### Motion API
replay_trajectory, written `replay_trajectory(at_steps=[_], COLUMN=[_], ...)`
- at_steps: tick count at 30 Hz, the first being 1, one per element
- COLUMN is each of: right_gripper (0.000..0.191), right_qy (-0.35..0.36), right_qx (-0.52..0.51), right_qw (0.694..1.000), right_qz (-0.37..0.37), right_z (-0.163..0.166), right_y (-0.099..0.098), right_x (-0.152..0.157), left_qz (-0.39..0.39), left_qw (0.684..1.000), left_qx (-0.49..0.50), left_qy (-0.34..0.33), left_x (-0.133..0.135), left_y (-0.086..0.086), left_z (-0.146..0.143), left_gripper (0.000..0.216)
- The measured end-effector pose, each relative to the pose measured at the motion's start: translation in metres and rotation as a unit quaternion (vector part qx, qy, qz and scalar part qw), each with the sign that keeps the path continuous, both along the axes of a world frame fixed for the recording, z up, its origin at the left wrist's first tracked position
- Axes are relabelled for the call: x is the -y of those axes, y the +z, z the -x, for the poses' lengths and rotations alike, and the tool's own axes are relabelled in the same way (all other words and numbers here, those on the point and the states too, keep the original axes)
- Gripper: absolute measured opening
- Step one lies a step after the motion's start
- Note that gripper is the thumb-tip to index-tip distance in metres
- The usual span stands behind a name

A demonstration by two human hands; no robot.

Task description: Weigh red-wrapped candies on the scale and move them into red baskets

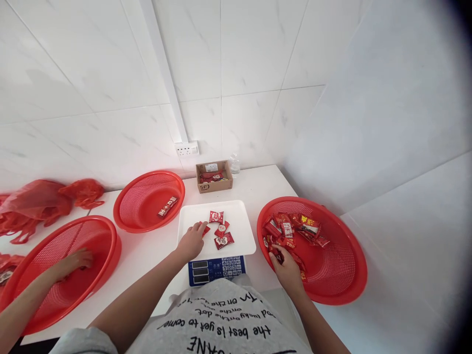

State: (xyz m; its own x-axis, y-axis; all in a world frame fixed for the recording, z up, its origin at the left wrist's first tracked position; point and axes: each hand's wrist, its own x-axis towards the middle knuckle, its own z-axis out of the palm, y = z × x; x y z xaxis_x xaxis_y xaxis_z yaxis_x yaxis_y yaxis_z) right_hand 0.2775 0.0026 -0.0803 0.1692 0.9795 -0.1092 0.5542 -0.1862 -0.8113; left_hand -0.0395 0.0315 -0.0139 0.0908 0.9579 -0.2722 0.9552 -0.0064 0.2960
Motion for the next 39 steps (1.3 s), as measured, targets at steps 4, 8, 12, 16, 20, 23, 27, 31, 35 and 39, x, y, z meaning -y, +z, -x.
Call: replay_trajectory(at_steps=[4, 8, 12, 16, 20, 23, 27, 31, 35, 39], right_gripper=[0.046, 0.045, 0.045, 0.045, 0.045, 0.044, 0.043, 0.044, 0.047, 0.046], right_qy=[-0.001, 0.004, 0.007, 0.012, 0.016, 0.011, 0.006, 0.007, 0.011, 0.006], right_qx=[0.001, 0.001, 0.004, 0.004, 0.008, 0.01, 0.005, 0.002, 0.004, 0.012], right_qw=[1.0, 1.0, 1.0, 1.0, 1.0, 1.0, 1.0, 1.0, 1.0, 1.0], right_qz=[-0.004, -0.007, -0.01, -0.007, -0.003, -0.003, -0.014, -0.012, -0.003, -0.003], right_z=[0.0, -0.001, -0.001, -0.002, -0.001, -0.001, -0.001, -0.001, -0.001, -0.002], right_y=[-0.001, -0.001, -0.001, -0.002, -0.002, -0.002, -0.003, -0.002, -0.004, -0.007], right_x=[-0.001, -0.001, -0.001, -0.001, -0.002, -0.002, -0.002, -0.002, -0.002, -0.002], left_qz=[0.005, -0.033, -0.068, -0.085, -0.157, -0.2, -0.222, -0.198, -0.189, -0.158], left_qw=[1.0, 0.999, 0.994, 0.988, 0.971, 0.961, 0.95, 0.939, 0.961, 0.987], left_qx=[0.008, 0.035, 0.055, 0.084, 0.114, 0.089, 0.039, 0.008, -0.034, -0.01], left_qy=[-0.016, 0.011, 0.069, 0.098, 0.137, 0.168, 0.217, 0.28, 0.2, 0.017], left_x=[0.001, -0.003, -0.005, -0.006, -0.011, -0.018, -0.033, -0.05, -0.058, -0.054], left_y=[0.0, 0.001, 0.004, 0.004, 0.011, 0.025, 0.05, 0.063, 0.043, 0.007], left_z=[0.009, 0.02, 0.029, 0.041, 0.06, 0.075, 0.097, 0.117, 0.103, 0.043], left_gripper=[0.068, 0.043, 0.028, 0.026, 0.031, 0.031, 0.034, 0.046, 0.05, 0.037])
